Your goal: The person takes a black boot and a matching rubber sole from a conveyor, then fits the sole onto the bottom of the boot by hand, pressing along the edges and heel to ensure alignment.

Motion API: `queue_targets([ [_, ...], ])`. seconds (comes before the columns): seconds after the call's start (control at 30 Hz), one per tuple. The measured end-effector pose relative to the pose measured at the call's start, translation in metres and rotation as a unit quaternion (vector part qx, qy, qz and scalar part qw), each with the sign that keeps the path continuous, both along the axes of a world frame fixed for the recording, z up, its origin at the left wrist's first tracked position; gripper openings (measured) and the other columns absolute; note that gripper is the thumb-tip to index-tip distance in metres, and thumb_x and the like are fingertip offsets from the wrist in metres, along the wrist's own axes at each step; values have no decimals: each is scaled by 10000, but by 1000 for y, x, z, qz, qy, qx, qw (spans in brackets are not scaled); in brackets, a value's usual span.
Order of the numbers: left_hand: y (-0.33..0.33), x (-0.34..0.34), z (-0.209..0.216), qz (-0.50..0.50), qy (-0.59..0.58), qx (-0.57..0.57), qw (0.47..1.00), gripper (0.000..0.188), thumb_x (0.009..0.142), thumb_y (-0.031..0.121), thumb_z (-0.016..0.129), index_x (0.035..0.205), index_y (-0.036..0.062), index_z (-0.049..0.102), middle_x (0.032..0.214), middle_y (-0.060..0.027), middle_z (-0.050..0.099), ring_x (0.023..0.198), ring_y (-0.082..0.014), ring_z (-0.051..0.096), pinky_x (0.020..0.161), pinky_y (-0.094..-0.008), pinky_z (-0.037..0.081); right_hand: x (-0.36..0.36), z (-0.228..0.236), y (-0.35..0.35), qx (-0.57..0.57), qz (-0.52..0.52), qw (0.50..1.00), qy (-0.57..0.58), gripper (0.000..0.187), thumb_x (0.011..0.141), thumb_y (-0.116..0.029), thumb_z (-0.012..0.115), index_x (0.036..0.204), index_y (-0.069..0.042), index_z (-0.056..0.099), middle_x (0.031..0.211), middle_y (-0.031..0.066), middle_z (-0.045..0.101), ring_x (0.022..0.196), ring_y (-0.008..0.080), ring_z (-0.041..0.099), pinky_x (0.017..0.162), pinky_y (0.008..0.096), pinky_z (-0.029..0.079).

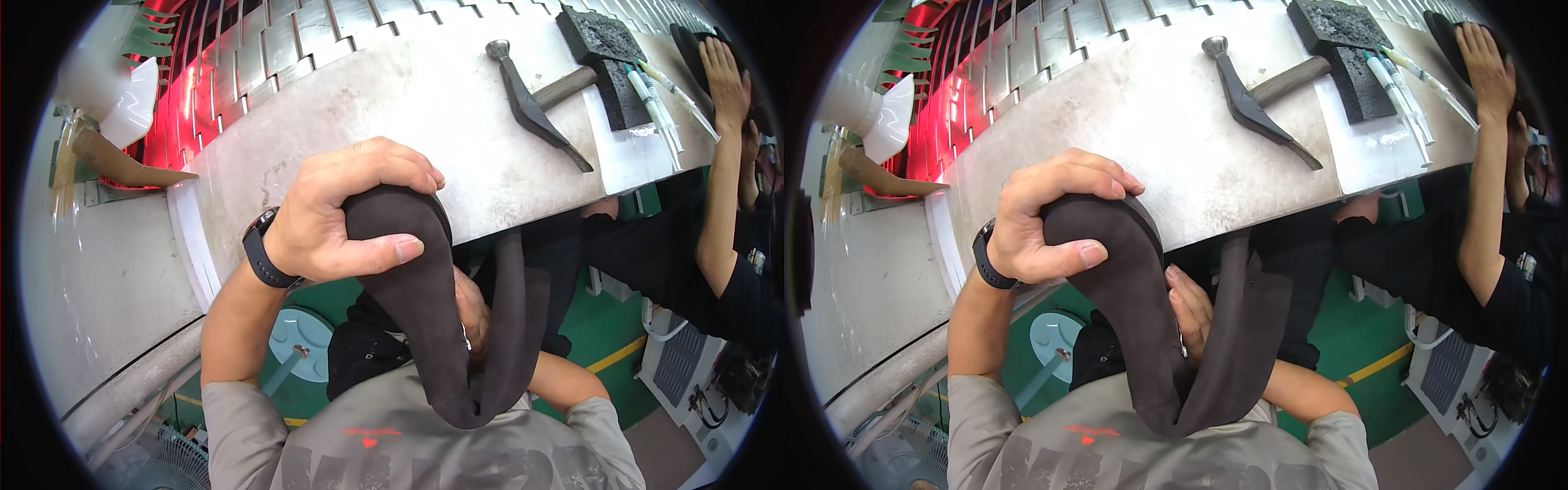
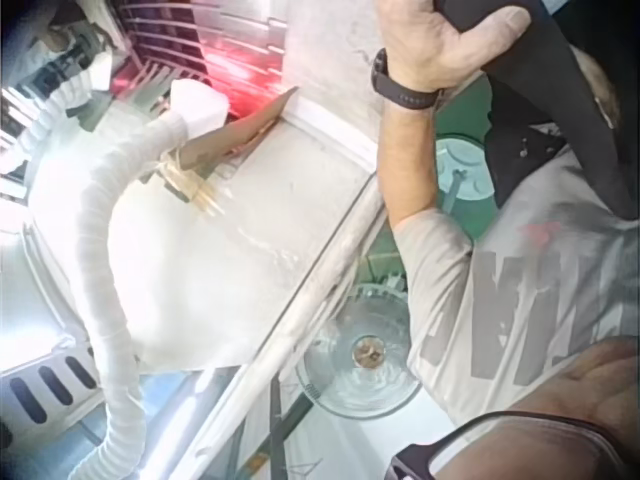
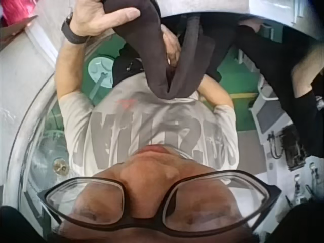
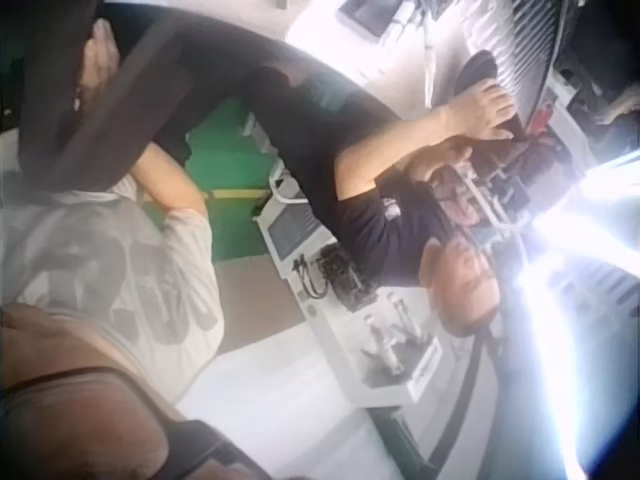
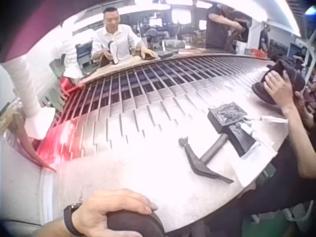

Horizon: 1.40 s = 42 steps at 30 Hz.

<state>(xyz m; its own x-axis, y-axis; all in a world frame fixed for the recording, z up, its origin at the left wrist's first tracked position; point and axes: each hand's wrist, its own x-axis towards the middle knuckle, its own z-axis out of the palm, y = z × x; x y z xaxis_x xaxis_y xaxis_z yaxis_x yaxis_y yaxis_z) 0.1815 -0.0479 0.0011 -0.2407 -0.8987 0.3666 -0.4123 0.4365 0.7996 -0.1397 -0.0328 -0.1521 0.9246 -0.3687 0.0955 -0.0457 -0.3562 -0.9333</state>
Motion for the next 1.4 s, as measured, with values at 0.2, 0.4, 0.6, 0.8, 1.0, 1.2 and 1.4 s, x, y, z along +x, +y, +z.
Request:
queue_targets([
  [0.2, 9, -21, 6, 90, 195, 120, 969, 570, 987, 437, 719, 1267, -60, 698, 1236, -262, 738, 1156, -363, 738, 1028, -443, 576, -3, 23, 4, 131, -33, 991, 15, 588, 1149, -272, 450, 1640, 20, 313, 1670, 216, 354, 1568, 334, 360, 1294, 430, 310],
  [0.4, 7, -51, -3, 95, 558, 247, 786, 780, 1142, 609, 327, 1501, -60, 508, 1472, -267, 612, 1389, -338, 600, 1172, -462, 501, -7, 61, -17, 64, -80, 995, 22, 585, 1137, -223, 482, 1639, 27, 317, 1651, 224, 384, 1533, 336, 409, 1268, 425, 350],
  [0.6, 6, -33, -6, 77, 457, 242, 852, 578, 1129, 402, 432, 1441, -65, 570, 1412, -234, 651, 1329, -308, 635, 1152, -437, 506, -6, 92, -28, 0, -130, 991, 23, 586, 1125, -173, 514, 1637, 35, 321, 1631, 231, 413, 1499, 338, 458, 1243, 419, 389],
  [0.8, -7, -11, 4, 71, 364, 231, 900, 513, 1074, 305, 527, 1417, -69, 599, 1444, -230, 642, 1322, -307, 652, 1132, -423, 510, 27, 91, -3, 26, -158, 987, -4, 592, 1113, -124, 546, 1636, 42, 325, 1611, 239, 443, 1465, 340, 506, 1217, 414, 429],
  [1.0, -8, 14, 9, 89, -84, -60, 991, 859, 808, 479, 911, 1433, -36, 624, 1472, -225, 646, 1317, -341, 665, 1125, -421, 502, 37, 94, 2, 163, -131, 977, 45, 594, 1122, -212, 530, 1618, 50, 337, 1569, 198, 479, 1420, 278, 532, 1201, 377, 436],
  [1.2, -10, 2, -2, 146, -10, 36, 989, 355, 873, 179, 734, 1138, -55, 761, 1170, -212, 772, 1107, -328, 745, 1004, -393, 555, 37, 90, -3, 209, -100, 970, 69, 699, 1076, -321, 584, 1614, 53, 341, 1556, 186, 488, 1404, 280, 527, 1210, 387, 413],
  [1.4, -5, -9, 11, 190, -27, 68, 979, 336, 969, 215, 651, 1127, -62, 758, 1162, -200, 777, 1112, -286, 739, 1013, -373, 546, 24, 95, -1, 83, -107, 990, 47, 892, 963, -388, 734, 1629, 52, 335, 1573, 221, 478, 1409, 366, 516, 1230, 451, 384],
])
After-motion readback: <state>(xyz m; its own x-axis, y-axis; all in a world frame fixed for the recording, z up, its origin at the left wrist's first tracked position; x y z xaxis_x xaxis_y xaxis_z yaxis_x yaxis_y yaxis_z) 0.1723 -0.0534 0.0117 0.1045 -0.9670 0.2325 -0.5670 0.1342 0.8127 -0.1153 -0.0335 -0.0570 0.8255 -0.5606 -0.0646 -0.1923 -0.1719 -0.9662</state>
